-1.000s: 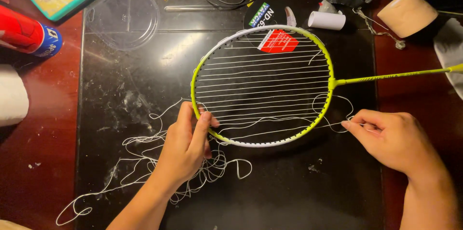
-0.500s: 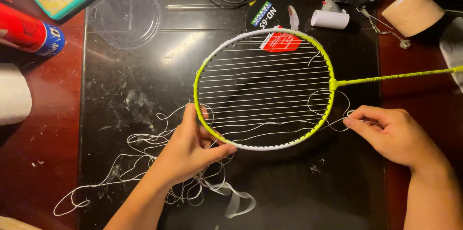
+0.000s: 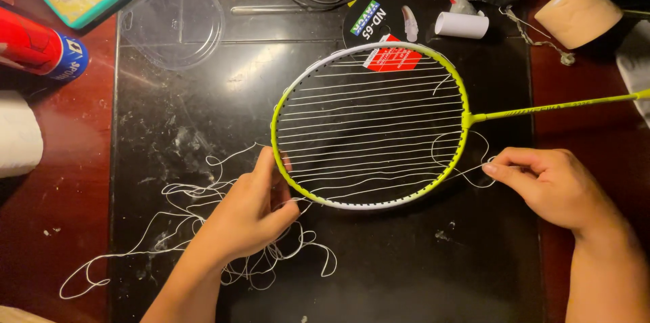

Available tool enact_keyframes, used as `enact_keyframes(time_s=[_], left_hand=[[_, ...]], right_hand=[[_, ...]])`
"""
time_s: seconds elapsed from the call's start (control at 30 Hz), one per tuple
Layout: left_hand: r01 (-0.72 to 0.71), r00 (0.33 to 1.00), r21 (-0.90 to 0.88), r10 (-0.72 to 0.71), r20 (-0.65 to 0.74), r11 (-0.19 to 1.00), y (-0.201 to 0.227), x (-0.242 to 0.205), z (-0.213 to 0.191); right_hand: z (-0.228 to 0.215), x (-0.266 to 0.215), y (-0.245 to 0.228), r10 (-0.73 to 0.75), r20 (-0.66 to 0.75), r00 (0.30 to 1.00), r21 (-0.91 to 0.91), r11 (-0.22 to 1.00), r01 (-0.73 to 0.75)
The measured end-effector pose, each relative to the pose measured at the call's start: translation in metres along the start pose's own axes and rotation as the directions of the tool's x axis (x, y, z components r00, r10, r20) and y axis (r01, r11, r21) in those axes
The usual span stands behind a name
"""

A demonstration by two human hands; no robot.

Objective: Manually weaving strings through a badminton racket frame.

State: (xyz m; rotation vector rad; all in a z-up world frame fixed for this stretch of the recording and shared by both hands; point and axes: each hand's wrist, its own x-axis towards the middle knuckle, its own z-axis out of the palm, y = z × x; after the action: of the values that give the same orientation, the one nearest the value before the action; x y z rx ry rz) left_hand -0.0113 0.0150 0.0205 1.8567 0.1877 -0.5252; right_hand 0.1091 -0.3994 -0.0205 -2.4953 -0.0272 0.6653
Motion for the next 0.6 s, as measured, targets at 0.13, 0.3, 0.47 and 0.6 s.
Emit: enact_keyframes(time_s=[0.13,0.3,0.47,0.6], left_hand=[[0.013,0.995,0.117,-0.001,-0.099,0.993,0.0,0.0,0.001],[-0.003,0.993,0.127,0.018,-0.117,0.992,-0.01,0.0,-0.004],[-0.02,0.999,0.087,0.023,-0.036,0.996,-0.005,-0.002,-0.017],[-0.041,0.995,-0.006,0.041,0.089,0.999,-0.013,-0.006,-0.026]], right_hand=[[-0.003,0.006,0.02,-0.078,0.099,0.992,0.146,0.987,0.064],[-0.006,0.011,0.041,-0.052,0.185,0.981,0.231,0.973,0.008],[-0.001,0.018,0.054,-0.125,0.226,0.966,0.403,0.915,0.024],[-0.002,0.019,0.052,-0.096,0.234,0.967,0.407,0.914,-0.008]])
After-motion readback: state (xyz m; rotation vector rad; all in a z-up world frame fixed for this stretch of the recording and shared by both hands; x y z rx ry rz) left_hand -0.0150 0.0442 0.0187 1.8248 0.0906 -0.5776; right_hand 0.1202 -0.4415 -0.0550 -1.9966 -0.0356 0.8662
